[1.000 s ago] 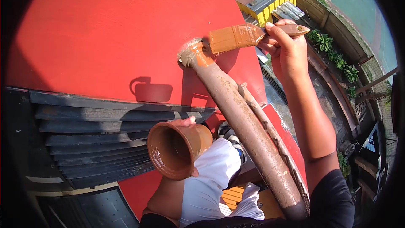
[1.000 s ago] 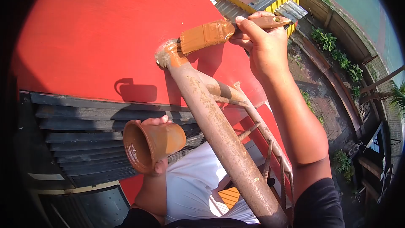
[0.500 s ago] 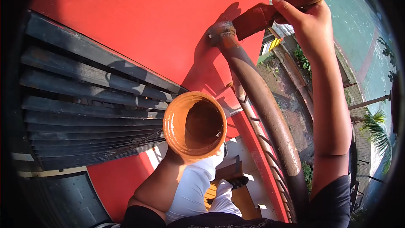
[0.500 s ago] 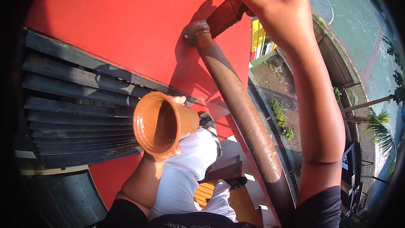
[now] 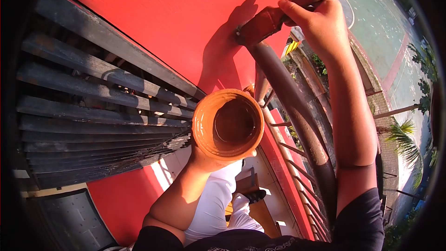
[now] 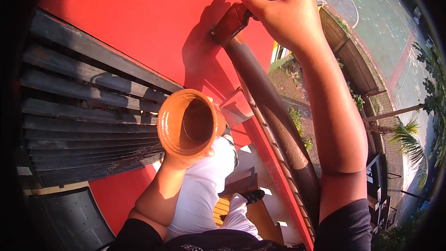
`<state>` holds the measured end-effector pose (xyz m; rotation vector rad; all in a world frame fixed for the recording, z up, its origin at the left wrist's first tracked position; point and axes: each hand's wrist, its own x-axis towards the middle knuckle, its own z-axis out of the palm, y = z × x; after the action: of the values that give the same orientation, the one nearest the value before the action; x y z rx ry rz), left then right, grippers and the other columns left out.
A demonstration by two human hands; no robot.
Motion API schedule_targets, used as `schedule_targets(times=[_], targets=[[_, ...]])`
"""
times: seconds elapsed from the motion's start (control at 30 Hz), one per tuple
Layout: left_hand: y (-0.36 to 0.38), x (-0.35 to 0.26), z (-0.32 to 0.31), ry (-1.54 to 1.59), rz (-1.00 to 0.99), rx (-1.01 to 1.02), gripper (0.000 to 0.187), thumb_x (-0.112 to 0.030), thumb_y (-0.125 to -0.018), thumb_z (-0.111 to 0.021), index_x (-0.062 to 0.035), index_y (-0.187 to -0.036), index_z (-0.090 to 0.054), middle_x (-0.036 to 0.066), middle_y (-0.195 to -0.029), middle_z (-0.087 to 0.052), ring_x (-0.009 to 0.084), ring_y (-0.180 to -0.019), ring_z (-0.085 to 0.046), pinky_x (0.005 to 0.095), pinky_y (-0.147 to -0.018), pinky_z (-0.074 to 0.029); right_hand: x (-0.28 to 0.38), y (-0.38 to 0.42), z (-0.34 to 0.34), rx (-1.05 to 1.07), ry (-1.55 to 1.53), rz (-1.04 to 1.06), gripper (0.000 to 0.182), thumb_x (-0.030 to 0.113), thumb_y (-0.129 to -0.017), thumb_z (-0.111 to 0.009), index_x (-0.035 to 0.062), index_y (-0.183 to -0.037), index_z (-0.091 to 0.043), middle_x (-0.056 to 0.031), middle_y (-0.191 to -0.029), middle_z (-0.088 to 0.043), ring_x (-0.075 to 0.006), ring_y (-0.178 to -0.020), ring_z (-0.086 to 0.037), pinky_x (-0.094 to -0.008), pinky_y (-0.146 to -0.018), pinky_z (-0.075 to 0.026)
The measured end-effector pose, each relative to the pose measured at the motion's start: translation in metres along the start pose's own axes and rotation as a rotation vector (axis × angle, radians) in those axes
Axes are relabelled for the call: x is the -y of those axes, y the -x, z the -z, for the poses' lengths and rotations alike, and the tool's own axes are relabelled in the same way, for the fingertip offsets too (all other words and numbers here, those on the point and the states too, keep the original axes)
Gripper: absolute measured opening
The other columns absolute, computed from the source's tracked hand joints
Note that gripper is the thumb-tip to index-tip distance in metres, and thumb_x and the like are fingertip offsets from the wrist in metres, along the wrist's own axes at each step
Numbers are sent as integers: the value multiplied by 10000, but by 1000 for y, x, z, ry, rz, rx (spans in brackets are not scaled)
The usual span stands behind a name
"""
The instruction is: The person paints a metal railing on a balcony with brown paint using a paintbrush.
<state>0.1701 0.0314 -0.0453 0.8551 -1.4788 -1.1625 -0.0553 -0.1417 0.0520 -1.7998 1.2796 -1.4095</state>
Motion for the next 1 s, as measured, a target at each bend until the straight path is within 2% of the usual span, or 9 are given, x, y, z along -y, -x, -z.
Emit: schedule_targets(times=[0.1,0.23,0.27,0.33,0.5,0.63,0.73,0.83,1.0], targets=[[2,-2,2,-17,8,-22,877,-102,-637,-888,-9,-1356,-395,139,-1315,-542,226,-1186,-555,362,-999,-460,-30,-2,11,-74,-116,-123,166,105,-789,-726,-17,-826,-619,-77,-747,-675,-153,-668,-668,-277,-641,-544],[-4,-12,0,94,32,-16,851,-86,-642,-877,0,-1342,-401,150,-1306,-542,229,-1169,-566,366,-995,-466,-7,3,25,-146,-78,23,135,94,-800,-720,4,-828,-623,-62,-755,-671,-132,-696,-669,-272,-643,-538],[-3,-15,-2,82,38,-37,841,-78,-645,-872,1,-1338,-403,152,-1302,-544,230,-1163,-570,367,-994,-467,6,6,19,-92,60,51,191,60,-821,-717,15,-949,-583,-41,-832,-642,-126,-780,-666,-253,-696,-551],[-2,-11,-2,-8,-96,-28,826,-59,-648,-864,4,-1331,-405,154,-1286,-553,228,-1139,-585,367,-986,-475,28,15,-9,14,-38,147,200,44,-812,-725,12,-947,-581,-27,-833,-632,-94,-782,-634,-231,-712,-528],[5,-9,-5,90,140,-61,910,-127,-587,-921,3,-1328,-409,144,-1255,-567,217,-1114,-597,364,-967,-486,-1,9,-3,-73,105,97,167,113,-783,-733,16,-856,-618,-30,-750,-665,-105,-715,-644,-270,-673,-515],[6,-10,-7,81,108,-54,902,-159,-579,-929,2,-1312,-429,135,-1239,-576,212,-1107,-600,358,-962,-487,29,23,-4,-77,72,194,208,117,-757,-760,31,-873,-610,-30,-735,-650,-101,-679,-639,-260,-630,-507],[4,-16,-12,-13,-114,-62,884,-186,-575,-931,1,-1293,-449,136,-1228,-582,216,-1101,-604,346,-957,-488,50,37,-35,195,358,414,159,41,-804,-716,5,-904,-598,-49,-797,-631,-128,-707,-668,-256,-630,-532],[1,-29,-11,-196,-259,-29,867,-234,-559,-935,-4,-1261,-480,131,-1192,-606,222,-1060,-629,328,-935,-499,41,37,-57,167,580,527,152,101,-786,-723,55,-865,-602,-75,-739,-647,-226,-674,-688,-308,-615,-534],[3,-28,-13,-69,-211,-71,861,-244,-543,-937,-12,-1250,-503,109,-1169,-627,214,-1022,-650,322,-904,-519,56,27,-31,14,577,489,142,107,-772,-723,73,-798,-587,-75,-697,-627,-218,-646,-681,-307,-577,-515]])
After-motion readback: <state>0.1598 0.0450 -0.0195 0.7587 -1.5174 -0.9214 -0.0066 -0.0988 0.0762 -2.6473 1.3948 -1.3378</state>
